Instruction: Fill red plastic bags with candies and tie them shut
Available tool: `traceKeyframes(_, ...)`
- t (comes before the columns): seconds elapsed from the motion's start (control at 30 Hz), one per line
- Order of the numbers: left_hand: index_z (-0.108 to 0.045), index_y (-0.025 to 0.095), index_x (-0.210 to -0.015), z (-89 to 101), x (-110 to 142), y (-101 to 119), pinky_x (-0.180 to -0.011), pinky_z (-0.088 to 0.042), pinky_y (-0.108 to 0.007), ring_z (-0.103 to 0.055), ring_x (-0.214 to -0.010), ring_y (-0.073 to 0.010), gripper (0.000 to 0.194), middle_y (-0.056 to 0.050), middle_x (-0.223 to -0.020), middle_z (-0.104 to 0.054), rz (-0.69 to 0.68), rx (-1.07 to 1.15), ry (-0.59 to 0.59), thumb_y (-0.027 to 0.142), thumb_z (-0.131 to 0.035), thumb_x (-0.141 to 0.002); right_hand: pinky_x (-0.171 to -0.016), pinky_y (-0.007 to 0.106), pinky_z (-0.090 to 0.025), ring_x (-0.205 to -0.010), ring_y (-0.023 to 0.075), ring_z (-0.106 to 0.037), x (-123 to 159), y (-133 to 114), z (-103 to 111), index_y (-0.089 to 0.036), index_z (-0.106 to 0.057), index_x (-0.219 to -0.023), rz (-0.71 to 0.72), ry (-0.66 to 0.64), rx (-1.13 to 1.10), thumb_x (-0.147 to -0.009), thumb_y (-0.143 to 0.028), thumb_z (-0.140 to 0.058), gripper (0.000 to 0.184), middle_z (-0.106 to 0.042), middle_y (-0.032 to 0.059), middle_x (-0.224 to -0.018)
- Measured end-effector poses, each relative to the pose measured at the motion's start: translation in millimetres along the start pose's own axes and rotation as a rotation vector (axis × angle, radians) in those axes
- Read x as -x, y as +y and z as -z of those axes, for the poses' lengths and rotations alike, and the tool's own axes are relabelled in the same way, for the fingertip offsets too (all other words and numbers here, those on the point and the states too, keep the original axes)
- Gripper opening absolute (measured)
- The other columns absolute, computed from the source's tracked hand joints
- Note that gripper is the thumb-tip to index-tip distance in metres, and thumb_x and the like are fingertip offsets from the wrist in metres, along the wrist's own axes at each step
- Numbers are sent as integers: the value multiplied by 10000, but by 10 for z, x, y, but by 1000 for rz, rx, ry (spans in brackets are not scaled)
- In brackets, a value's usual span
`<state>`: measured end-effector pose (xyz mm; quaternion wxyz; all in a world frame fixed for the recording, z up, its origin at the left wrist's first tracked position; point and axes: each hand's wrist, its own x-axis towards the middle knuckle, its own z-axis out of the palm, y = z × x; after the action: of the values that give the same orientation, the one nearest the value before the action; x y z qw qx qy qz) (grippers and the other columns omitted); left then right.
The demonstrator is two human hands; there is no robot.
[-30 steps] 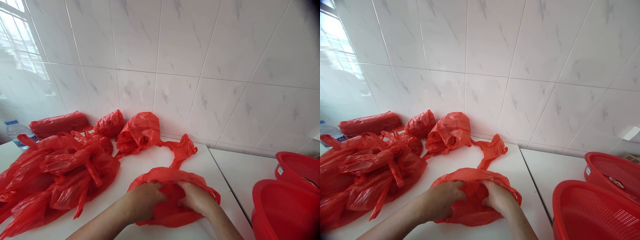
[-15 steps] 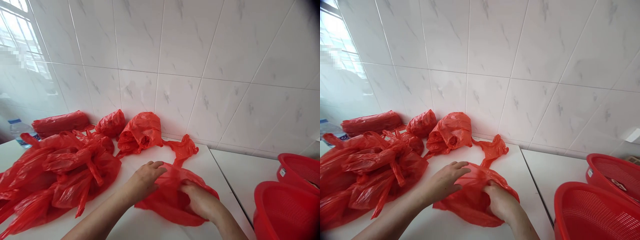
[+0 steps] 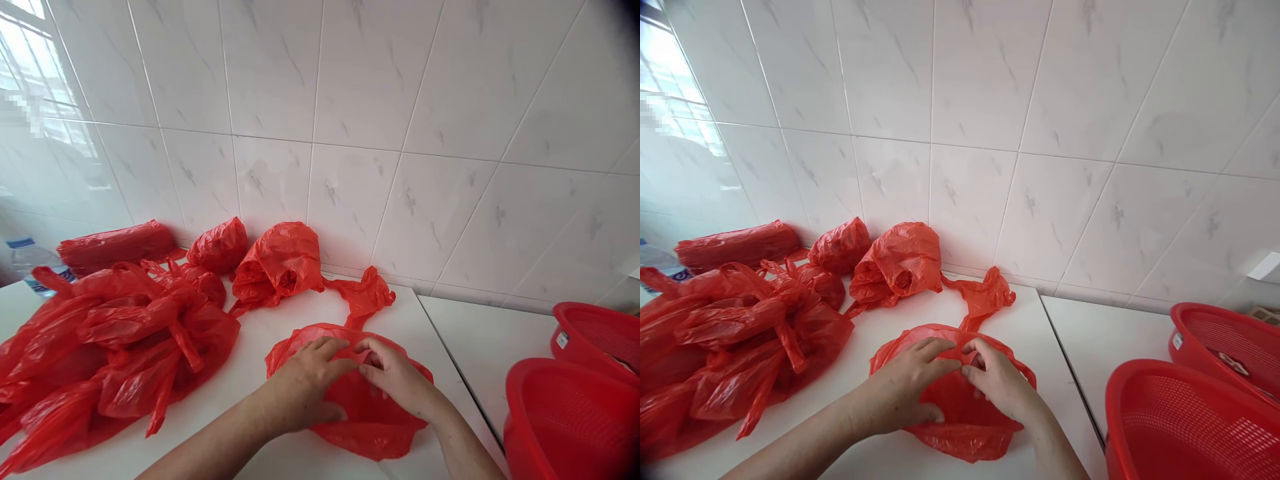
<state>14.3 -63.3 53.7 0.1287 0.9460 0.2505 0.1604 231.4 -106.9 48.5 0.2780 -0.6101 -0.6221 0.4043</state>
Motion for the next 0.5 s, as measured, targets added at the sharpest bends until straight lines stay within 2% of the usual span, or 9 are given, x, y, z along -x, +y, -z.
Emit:
traceKeyframes(0.03,-472,318,-1306,-54,21,-7,-965,-432,-476,-412,-1253,-337,723,-84,-1422,-402,31,-16,-49,271,-753,-641,-555,235,-429,-640,126,-589,-41,84,7,-264,-521,-1075,-5,-20,-93,-879,-438,-504,263,-614,-13,-817)
traceKeyframes(0.1,-431,326,-1341,-143,67,-51,-941,-443,-518,-424,-1250,-368,788,-106,-1434,-389,99,-53,-148,209,-730,-622,-478,196,-376,-559,93,-546,-118,271,25,-232,-510,-1085,-48,-51,-313,-888,-498,-491,332,-608,-13,-773)
traceKeyframes(0.2,-470,326,-1304,-176,103,-117,-890,-488,-445,-546,-1128,-304,706,-81,-1295,-524,121,-41,-224,148,-666,-649,-396,152,-267,-491,54,-471,-195,507,70,-191,-537,-1027,-105,-52,-643,-872,-548,-514,390,-582,-18,-707)
traceKeyframes(0.27,-465,325,-1306,-131,87,-120,-869,-498,-410,-574,-1083,-279,684,-61,-1251,-558,99,-21,-184,193,-677,-669,-371,143,-225,-455,37,-429,-212,593,108,-180,-561,-959,-75,-42,-797,-853,-529,-562,365,-561,-24,-678)
traceKeyframes(0.37,-505,303,-1260,-28,31,-65,-810,-507,-364,-594,-1004,-249,588,-46,-1217,-579,80,-38,-63,258,-692,-704,-364,141,-207,-421,22,-386,-205,632,154,-177,-579,-875,-1,-28,-936,-830,-485,-618,313,-536,-36,-641)
traceKeyframes(0.5,-594,239,-1095,61,34,86,-791,-474,-309,-588,-908,-192,256,-27,-1018,-639,-23,-36,88,215,-570,-840,-359,139,-194,-414,20,-369,-208,635,156,-187,-589,-854,19,21,-985,-810,-484,-640,304,-510,-48,-614)
